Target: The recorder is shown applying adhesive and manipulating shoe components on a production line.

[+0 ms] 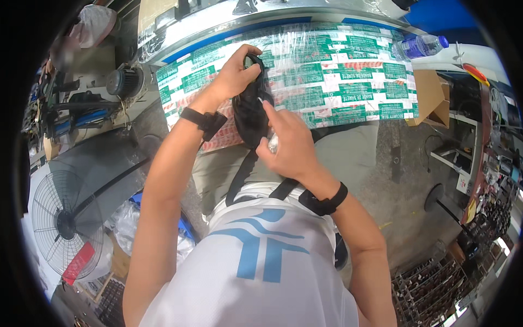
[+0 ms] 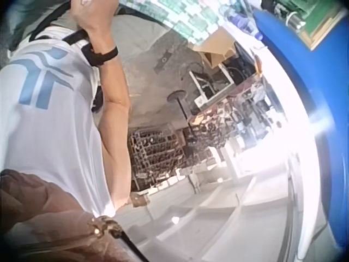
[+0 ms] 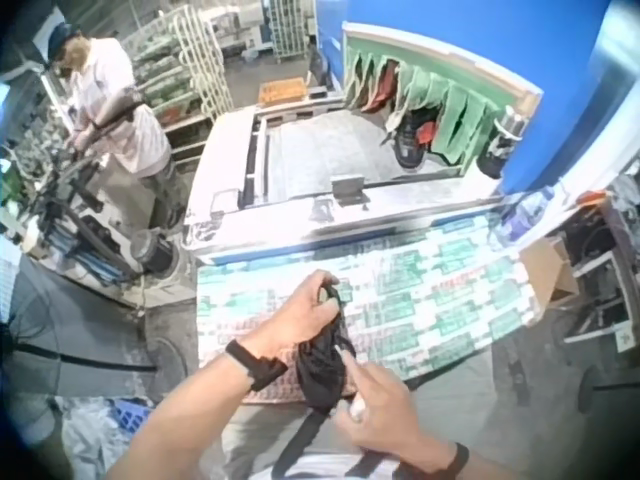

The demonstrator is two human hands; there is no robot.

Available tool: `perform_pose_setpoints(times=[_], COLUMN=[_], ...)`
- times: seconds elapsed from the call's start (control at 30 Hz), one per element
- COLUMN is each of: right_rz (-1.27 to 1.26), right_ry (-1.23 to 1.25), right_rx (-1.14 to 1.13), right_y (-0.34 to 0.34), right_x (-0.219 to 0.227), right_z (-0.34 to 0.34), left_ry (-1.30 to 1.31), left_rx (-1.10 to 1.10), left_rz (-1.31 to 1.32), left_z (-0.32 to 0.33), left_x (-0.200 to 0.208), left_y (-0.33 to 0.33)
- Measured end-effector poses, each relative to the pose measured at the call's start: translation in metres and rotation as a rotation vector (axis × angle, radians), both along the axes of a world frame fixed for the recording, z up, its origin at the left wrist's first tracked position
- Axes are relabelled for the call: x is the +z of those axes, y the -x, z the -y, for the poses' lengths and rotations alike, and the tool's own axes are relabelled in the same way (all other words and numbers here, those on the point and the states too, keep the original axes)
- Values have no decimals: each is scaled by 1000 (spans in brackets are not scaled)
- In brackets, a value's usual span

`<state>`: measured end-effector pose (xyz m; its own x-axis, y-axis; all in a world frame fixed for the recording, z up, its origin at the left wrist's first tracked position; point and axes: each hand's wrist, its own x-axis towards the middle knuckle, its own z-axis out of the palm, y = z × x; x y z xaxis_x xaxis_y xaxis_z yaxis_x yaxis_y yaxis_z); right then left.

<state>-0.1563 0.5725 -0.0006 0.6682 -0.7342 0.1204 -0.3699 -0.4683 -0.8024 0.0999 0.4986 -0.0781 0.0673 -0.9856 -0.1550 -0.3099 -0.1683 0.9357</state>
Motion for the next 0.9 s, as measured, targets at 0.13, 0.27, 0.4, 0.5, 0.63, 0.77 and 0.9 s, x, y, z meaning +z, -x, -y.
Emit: perform_pose_setpoints(times=[0.13, 0.27, 0.4, 0.5, 0.63, 0.77, 0.9], right_rz=[-76, -76, -169, -94, -144, -264, -305], right_ry=[36, 106, 53, 142, 273, 388, 475], right_rx=[15, 60, 34, 38, -236, -384, -368], right_y=[-2, 13, 15, 9, 22, 46, 48], right_x=[-13, 3, 8, 1, -21, -85, -103], right_z=[5, -12, -28, -14, 50, 125, 134], left_ry=[36, 3, -82, 78, 41, 191, 13], left_rx=[-13, -103, -144, -44, 290, 377, 448], left_rz=[39, 72, -97, 101, 182, 406, 344], left_z=[-3, -1, 2, -5, -48, -90, -107], left_x=[2, 10, 15, 0, 45, 31, 45], left_y=[2, -8, -7, -13, 32, 83, 60])
